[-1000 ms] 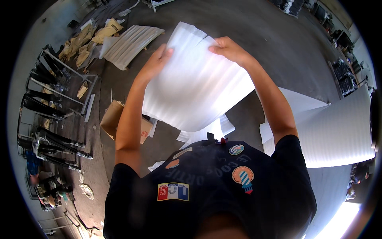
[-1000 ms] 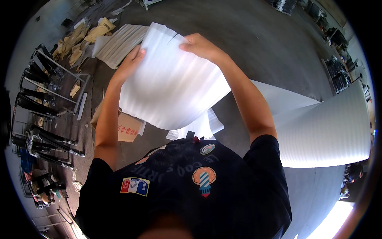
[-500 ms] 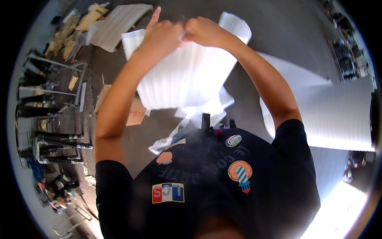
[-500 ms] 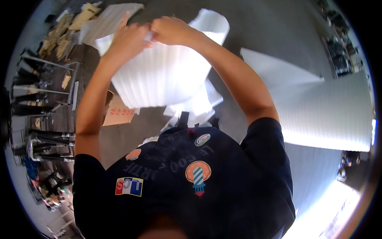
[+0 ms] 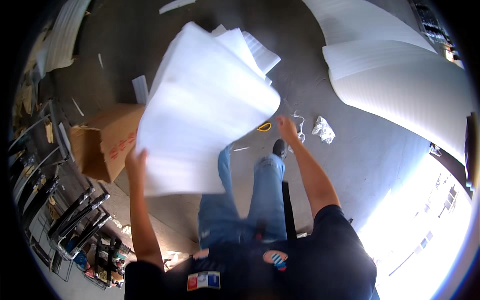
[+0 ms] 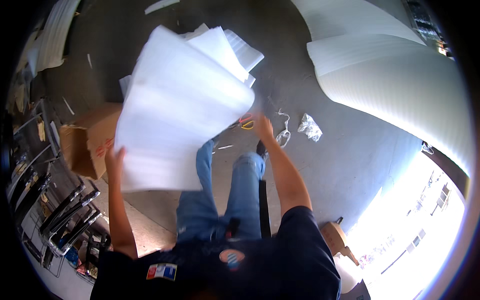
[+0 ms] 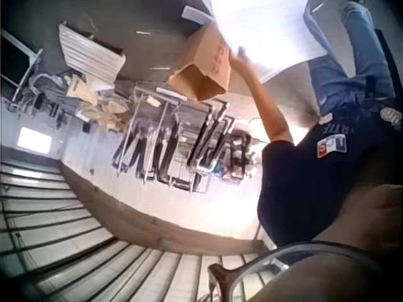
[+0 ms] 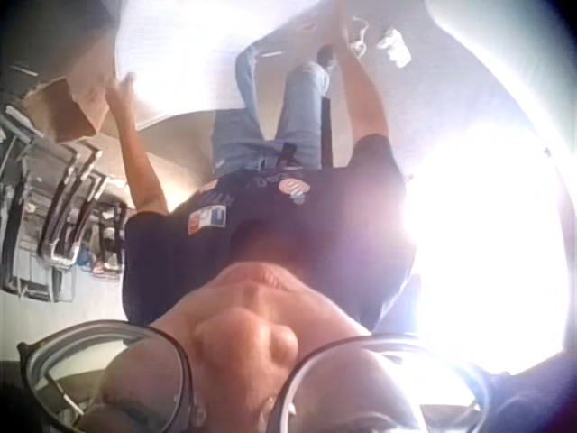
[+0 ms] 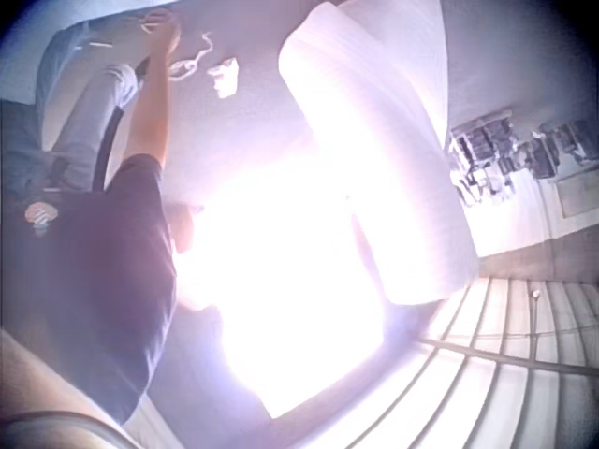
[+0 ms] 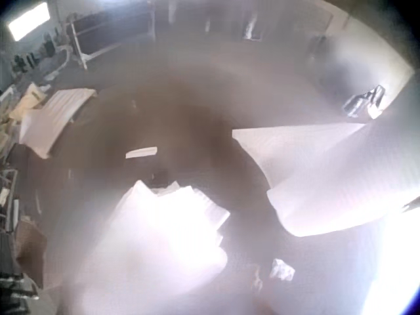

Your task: The person uses scissors to cut several large white foam sheets into rectangular pieces while kneeling on a concrete floor, stacking the cut pieces and occasionally placing them in a cardboard box.

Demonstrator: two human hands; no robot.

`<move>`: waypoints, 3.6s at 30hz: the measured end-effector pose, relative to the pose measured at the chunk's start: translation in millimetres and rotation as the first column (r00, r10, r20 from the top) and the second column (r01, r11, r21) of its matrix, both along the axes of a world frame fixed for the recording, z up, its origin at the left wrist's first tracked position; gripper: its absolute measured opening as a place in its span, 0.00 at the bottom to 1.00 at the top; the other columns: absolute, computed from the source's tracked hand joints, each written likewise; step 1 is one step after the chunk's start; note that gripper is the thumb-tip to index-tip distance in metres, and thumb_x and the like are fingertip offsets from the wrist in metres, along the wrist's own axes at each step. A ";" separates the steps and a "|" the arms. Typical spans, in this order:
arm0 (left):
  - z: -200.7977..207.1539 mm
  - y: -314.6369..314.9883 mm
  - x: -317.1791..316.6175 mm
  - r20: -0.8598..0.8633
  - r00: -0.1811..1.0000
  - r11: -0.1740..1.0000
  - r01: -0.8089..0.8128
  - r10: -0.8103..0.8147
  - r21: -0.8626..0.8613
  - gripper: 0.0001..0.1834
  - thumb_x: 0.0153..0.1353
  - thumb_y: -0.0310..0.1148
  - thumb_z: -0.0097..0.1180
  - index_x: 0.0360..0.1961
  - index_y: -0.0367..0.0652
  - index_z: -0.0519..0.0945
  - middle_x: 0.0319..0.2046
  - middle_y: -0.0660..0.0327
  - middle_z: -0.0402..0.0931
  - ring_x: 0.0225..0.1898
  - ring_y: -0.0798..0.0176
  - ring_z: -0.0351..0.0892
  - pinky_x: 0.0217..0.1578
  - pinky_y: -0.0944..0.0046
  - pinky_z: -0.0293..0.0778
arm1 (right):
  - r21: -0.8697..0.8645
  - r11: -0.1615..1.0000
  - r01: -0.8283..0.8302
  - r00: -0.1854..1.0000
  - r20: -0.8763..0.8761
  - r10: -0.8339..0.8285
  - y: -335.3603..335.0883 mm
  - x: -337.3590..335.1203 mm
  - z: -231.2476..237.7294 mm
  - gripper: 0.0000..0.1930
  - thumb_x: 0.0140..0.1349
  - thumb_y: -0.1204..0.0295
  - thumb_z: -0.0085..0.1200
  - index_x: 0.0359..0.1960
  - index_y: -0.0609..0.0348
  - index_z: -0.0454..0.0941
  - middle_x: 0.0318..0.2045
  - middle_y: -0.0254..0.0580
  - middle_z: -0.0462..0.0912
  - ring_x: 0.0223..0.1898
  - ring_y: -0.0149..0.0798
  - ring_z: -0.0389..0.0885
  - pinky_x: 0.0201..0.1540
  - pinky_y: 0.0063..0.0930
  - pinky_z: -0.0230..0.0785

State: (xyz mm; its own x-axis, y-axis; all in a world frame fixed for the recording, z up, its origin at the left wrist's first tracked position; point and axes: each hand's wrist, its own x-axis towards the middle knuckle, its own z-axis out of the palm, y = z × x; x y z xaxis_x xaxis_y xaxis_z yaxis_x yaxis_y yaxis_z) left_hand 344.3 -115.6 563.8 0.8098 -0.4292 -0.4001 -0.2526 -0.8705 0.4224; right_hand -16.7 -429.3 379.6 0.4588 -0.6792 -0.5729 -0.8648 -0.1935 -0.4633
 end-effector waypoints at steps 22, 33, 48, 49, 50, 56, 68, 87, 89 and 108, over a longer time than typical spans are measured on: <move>-223.2 135.9 -264.1 -0.385 0.414 0.467 -0.883 0.825 0.051 0.17 0.50 0.31 0.58 0.42 0.37 0.72 0.33 0.59 0.73 0.33 0.62 0.73 0.35 0.65 0.72 | -0.495 0.271 -0.825 0.439 -0.261 0.860 58.8 -109.9 -427.5 0.20 0.47 0.68 0.50 0.44 0.56 0.67 0.36 0.45 0.70 0.38 0.43 0.70 0.40 0.36 0.63; 31.7 216.0 -438.4 -0.471 0.171 -0.037 -0.916 0.865 -0.400 0.08 0.50 0.28 0.55 0.32 0.36 0.78 0.24 0.59 0.75 0.25 0.67 0.74 0.27 0.68 0.71 | 0.131 0.762 -0.634 0.767 0.227 0.600 76.3 -97.2 -63.2 0.14 0.47 0.72 0.54 0.37 0.62 0.72 0.26 0.46 0.78 0.27 0.42 0.78 0.28 0.31 0.71; 230.2 488.9 -753.9 -0.550 -0.392 -0.608 -0.031 0.737 -0.793 0.12 0.51 0.23 0.50 0.38 0.33 0.74 0.30 0.60 0.75 0.31 0.69 0.73 0.34 0.70 0.70 | 0.283 -0.062 -0.957 0.219 0.848 0.482 562.5 -52.9 395.9 0.12 0.54 0.66 0.52 0.34 0.58 0.64 0.15 0.38 0.67 0.07 0.27 0.61 0.07 0.19 0.53; 232.8 511.5 -774.2 -0.488 -0.432 -0.539 0.006 0.758 -0.842 0.12 0.50 0.24 0.51 0.38 0.33 0.74 0.30 0.61 0.75 0.32 0.70 0.73 0.35 0.70 0.69 | 0.366 -0.155 -0.917 0.252 0.837 0.486 611.5 -77.2 420.9 0.11 0.53 0.69 0.51 0.34 0.58 0.65 0.17 0.37 0.68 0.08 0.26 0.62 0.08 0.18 0.53; 231.7 533.9 -789.7 -0.433 -0.457 -0.469 0.037 0.777 -0.882 0.13 0.50 0.25 0.51 0.39 0.33 0.74 0.31 0.62 0.74 0.33 0.71 0.72 0.36 0.71 0.69 | 0.438 -0.225 -0.870 0.285 0.821 0.495 656.0 -104.3 444.7 0.09 0.53 0.72 0.50 0.34 0.58 0.66 0.19 0.36 0.68 0.10 0.25 0.63 0.09 0.18 0.54; 204.3 616.6 -870.8 -0.023 -0.808 -0.419 -0.281 0.589 -0.863 0.16 0.51 0.29 0.52 0.41 0.30 0.73 0.32 0.59 0.76 0.31 0.71 0.73 0.34 0.70 0.69 | 0.631 -0.560 -0.537 0.369 0.772 0.517 858.1 -230.9 500.3 0.09 0.49 0.76 0.50 0.30 0.55 0.63 0.26 0.40 0.71 0.20 0.27 0.69 0.17 0.16 0.59; 253.7 617.7 -962.5 -0.243 -0.880 -0.446 0.041 0.407 -0.894 0.16 0.52 0.28 0.51 0.40 0.27 0.72 0.31 0.54 0.76 0.33 0.65 0.72 0.38 0.68 0.67 | 0.133 -0.780 -0.611 -0.219 0.919 0.328 1057.5 -344.0 540.6 0.08 0.53 0.71 0.54 0.26 0.54 0.66 0.20 0.37 0.76 0.16 0.21 0.69 0.18 0.10 0.59; 231.9 1047.0 -935.0 -0.247 -0.968 -0.446 0.203 0.043 -0.872 0.22 0.49 0.27 0.53 0.45 0.26 0.67 0.39 0.55 0.70 0.39 0.66 0.69 0.41 0.69 0.66 | -0.553 -0.579 -0.599 -0.636 0.768 -0.075 1677.5 -438.7 624.0 0.17 0.43 0.66 0.56 0.33 0.63 0.68 0.25 0.50 0.78 0.30 0.47 0.79 0.36 0.32 0.70; 255.7 1115.3 -928.2 -0.253 -0.967 -0.404 0.233 -0.005 -0.885 0.20 0.49 0.26 0.52 0.44 0.27 0.68 0.37 0.57 0.71 0.38 0.67 0.69 0.40 0.69 0.66 | -0.634 -0.541 -0.552 -0.661 0.729 -0.178 1756.7 -466.1 646.0 0.16 0.44 0.69 0.54 0.35 0.63 0.67 0.25 0.53 0.78 0.31 0.53 0.78 0.37 0.37 0.69; 317.2 1237.0 -983.6 -0.487 -0.869 -0.312 0.489 -0.090 -0.814 0.28 0.48 0.32 0.60 0.51 0.39 0.66 0.39 0.60 0.74 0.39 0.70 0.73 0.39 0.69 0.70 | -0.878 -0.074 -0.472 -0.620 0.391 -0.680 2036.9 -646.9 756.8 0.09 0.58 0.68 0.44 0.32 0.57 0.77 0.31 0.45 0.79 0.34 0.44 0.79 0.36 0.33 0.71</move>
State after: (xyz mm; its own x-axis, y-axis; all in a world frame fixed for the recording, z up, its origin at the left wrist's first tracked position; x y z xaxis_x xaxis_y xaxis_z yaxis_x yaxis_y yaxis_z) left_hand -639.2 1121.5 880.9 -0.8819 0.4393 -0.1711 -0.2397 -0.1054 0.9651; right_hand -663.6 1607.6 1136.4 -0.3226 0.1567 0.9335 0.3378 0.9403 -0.0410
